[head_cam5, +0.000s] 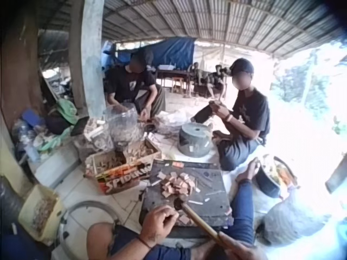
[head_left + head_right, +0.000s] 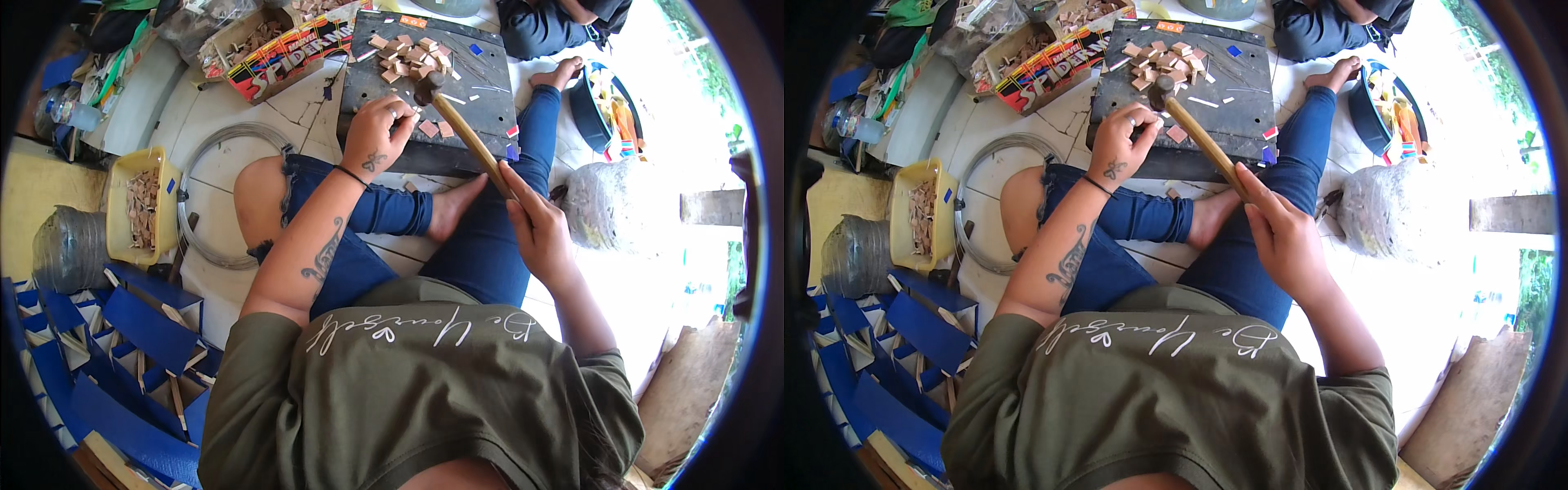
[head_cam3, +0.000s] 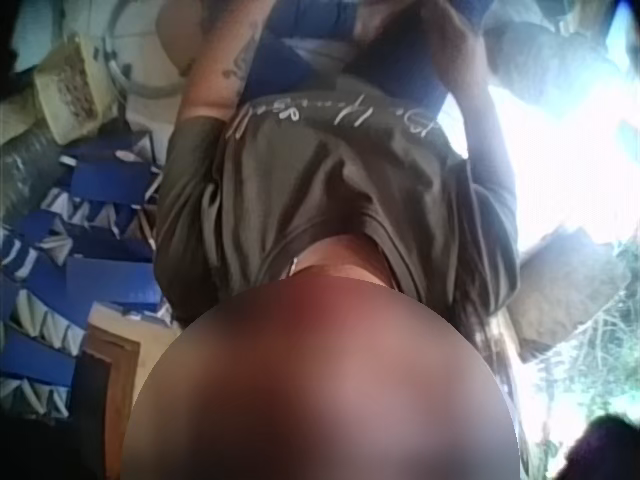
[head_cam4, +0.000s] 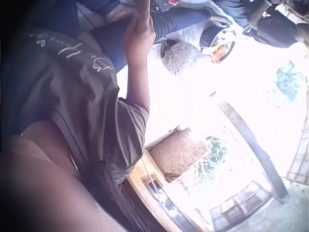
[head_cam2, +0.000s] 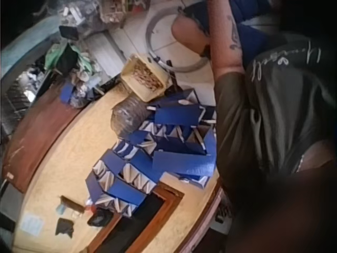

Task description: The person sits on the floor and repeatedly hammers small wooden blocks on a work surface. They pick up individual blocks, position them, strike them with a hammer, and place the pieces back on the surface. The process is repeated continuously.

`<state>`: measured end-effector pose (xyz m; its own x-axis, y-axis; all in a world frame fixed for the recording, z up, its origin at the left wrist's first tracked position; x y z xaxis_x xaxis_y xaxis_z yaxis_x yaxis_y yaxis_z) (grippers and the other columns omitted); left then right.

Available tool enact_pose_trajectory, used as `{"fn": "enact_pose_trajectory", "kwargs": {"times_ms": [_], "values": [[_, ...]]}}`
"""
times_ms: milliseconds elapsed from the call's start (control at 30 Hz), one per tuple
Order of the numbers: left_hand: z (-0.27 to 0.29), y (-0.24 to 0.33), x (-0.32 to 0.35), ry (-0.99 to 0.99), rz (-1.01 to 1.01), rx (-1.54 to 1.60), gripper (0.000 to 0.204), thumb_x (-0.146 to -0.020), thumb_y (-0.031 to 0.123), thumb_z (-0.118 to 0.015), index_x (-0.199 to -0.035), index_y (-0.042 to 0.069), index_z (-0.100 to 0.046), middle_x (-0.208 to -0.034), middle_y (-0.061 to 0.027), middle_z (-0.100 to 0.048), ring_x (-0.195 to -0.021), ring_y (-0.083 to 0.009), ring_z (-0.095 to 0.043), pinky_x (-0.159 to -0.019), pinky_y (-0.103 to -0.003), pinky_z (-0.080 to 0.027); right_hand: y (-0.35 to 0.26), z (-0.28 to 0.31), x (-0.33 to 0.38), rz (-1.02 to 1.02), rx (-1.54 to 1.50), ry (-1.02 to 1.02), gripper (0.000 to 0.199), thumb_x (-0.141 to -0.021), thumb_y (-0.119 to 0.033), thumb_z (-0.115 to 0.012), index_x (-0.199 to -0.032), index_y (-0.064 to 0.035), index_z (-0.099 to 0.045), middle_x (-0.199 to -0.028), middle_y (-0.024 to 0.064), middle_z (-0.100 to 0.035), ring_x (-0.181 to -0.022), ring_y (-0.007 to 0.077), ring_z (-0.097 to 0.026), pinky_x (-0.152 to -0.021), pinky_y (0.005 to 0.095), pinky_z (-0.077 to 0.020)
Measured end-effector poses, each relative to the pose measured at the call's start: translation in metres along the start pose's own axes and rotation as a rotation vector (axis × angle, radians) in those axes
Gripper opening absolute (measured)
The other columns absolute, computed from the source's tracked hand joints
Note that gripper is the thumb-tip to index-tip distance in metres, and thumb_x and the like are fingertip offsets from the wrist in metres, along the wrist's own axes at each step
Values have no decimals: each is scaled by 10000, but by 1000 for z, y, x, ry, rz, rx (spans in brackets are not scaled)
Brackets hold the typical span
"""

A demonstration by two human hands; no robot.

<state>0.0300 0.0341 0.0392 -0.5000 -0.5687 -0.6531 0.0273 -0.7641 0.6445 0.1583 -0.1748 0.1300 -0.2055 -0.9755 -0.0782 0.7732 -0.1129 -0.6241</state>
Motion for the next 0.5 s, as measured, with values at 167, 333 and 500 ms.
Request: {"fn": "enact_pose_trajectory", "kwargs": {"times_ms": [167,333,500], "values": [[-1,3,5,40,14,-13,70,-799,48,-660,-773,54,-595,-783,-102,-620,-772,-323,-614,-705,-410,-474,-1,-2,-1,144,0,76,483,-944,-40,-538,-1421,-105,-492,-1040,193,-673,-886,325,-686,-780,342,-524],[0,1,3,29,10,-6,84,-800,61,-667,-770,52,-589,-774,-104,-618,-757,-323,-611,-707,-418,-469,0,0,2,136,-6,150,495,-942,-38,-540,-1423,-145,-494,-1062,208,-668,-875,338,-687,-767,368,-529],[2,4,-1,32,-10,-16,96,-802,60,-672,-759,52,-587,-764,-106,-618,-750,-322,-611,-700,-415,-466,13,-5,-6,13,32,53,497,-939,-19,-538,-1419,-139,-497,-1070,209,-667,-913,335,-691,-784,368,-529]]}}
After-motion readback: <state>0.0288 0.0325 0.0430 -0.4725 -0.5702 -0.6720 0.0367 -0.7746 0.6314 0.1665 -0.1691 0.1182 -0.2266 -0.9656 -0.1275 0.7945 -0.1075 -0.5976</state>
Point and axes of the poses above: each hand's wrist, its own x-axis away from the middle knuckle, its own z-axis out of the back of the hand, y = z × x, the point moved 6 cm from there along -x, towards the middle knuckle
